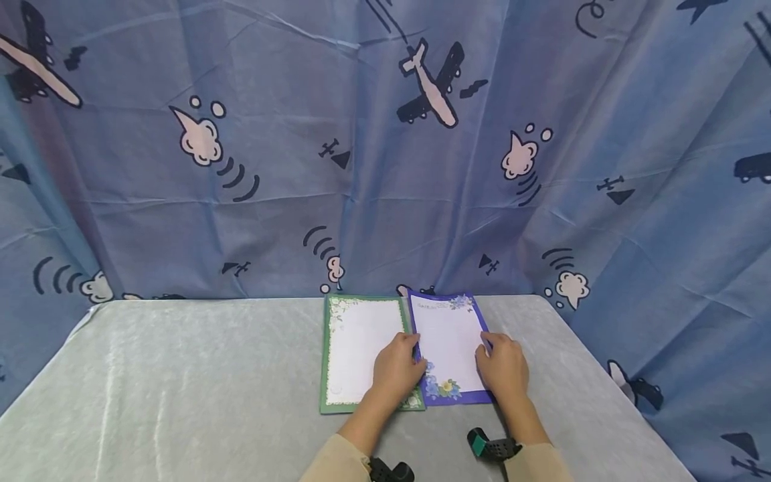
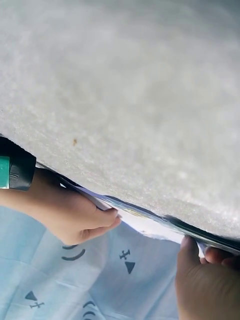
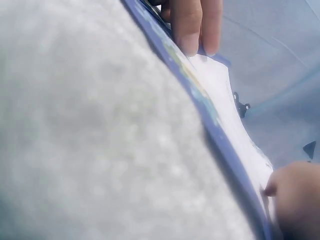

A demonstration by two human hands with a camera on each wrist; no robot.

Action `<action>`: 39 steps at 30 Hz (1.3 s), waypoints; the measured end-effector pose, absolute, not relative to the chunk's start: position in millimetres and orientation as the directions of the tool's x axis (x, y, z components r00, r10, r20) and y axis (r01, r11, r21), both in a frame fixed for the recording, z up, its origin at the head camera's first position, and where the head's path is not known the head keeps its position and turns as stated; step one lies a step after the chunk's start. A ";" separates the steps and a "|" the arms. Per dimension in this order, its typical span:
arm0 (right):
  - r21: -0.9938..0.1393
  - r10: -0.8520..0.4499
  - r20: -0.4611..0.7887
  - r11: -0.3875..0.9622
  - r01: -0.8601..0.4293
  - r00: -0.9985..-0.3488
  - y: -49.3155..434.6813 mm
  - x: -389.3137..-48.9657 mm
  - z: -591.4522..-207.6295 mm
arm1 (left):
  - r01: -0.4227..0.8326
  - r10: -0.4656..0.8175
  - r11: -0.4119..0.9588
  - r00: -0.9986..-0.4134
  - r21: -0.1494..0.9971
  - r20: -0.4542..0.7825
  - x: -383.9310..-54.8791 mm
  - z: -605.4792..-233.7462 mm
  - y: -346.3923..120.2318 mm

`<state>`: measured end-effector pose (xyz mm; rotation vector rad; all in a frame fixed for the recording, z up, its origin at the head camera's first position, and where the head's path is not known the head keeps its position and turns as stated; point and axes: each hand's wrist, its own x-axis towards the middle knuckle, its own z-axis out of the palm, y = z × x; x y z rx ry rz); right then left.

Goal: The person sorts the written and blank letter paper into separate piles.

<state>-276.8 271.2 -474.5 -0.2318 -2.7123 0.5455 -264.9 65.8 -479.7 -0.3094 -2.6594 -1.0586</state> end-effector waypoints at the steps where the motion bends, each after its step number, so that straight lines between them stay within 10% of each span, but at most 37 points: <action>1: -0.397 0.227 0.321 0.914 0.087 -0.919 271.5 -276.7 -475.1 | 0.292 0.102 0.713 -0.943 0.637 0.317 -264.6 -479.9 66.5; 39: -0.336 0.203 0.354 0.939 0.079 -0.913 273.7 -282.7 -488.5 | 0.319 0.126 0.639 -0.941 0.699 0.314 -238.3 -442.0 -16.9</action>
